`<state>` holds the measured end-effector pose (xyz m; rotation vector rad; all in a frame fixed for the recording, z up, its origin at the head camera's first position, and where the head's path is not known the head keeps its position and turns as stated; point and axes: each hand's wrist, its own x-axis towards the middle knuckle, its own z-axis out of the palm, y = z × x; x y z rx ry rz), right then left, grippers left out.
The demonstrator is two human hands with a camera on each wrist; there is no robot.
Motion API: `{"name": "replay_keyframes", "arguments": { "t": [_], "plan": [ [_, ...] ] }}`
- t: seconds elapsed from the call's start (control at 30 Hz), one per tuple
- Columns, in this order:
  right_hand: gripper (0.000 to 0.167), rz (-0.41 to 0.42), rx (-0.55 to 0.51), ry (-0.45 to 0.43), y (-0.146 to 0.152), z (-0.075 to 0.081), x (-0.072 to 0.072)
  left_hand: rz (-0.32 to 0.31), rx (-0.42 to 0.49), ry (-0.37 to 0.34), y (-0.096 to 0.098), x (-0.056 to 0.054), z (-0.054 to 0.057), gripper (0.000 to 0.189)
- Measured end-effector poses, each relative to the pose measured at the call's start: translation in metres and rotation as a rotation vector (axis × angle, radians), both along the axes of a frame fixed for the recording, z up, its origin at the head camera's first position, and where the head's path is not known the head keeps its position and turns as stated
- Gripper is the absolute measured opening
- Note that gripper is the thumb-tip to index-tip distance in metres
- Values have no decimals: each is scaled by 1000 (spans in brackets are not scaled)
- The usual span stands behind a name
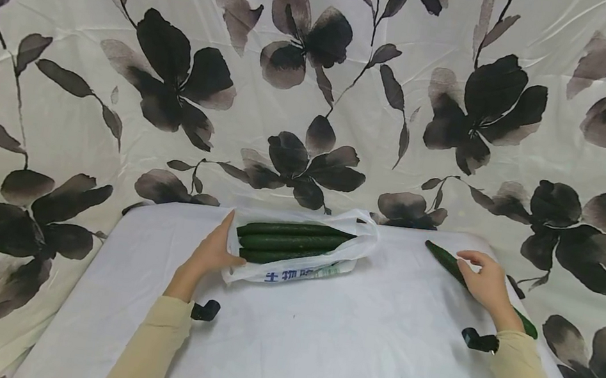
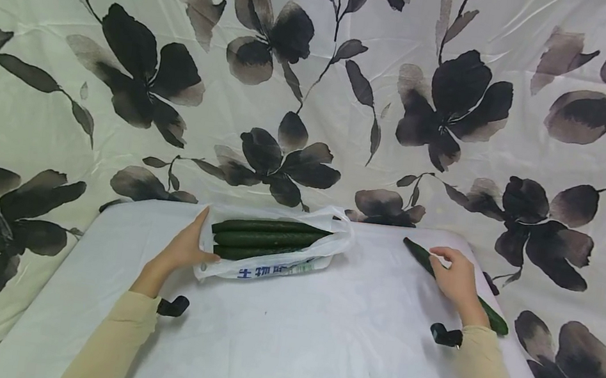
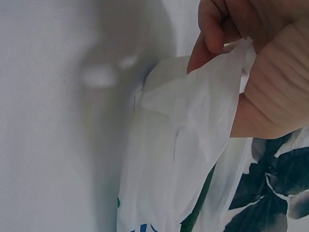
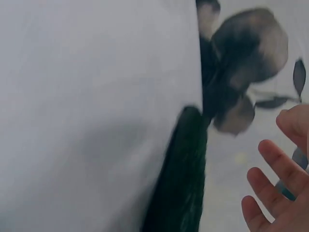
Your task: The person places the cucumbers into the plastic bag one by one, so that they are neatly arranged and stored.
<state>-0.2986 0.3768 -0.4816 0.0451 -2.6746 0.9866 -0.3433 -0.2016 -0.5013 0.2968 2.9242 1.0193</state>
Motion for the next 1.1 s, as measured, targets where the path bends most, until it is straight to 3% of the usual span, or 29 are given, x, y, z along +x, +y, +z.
{"name": "replay_keyframes", "arguments": {
  "t": [0.17,0.4,0.73,1.0,1.1],
  "plan": [
    [33,-78,17,-29,32,-10,14,20,-1,7,-4,4,-1,117],
    [42,-98,12,-108,60,-23,30,28,8,21,-8,9,1,109],
    [62,-149,-25,-239,86,-40,47,10,61,15,-13,14,-9,96],
    [81,-48,101,-359,88,-37,49,43,66,3,-6,13,-14,109],
    [84,-9,149,-366,81,-38,49,50,65,7,-3,11,-14,111]
  ]
}}
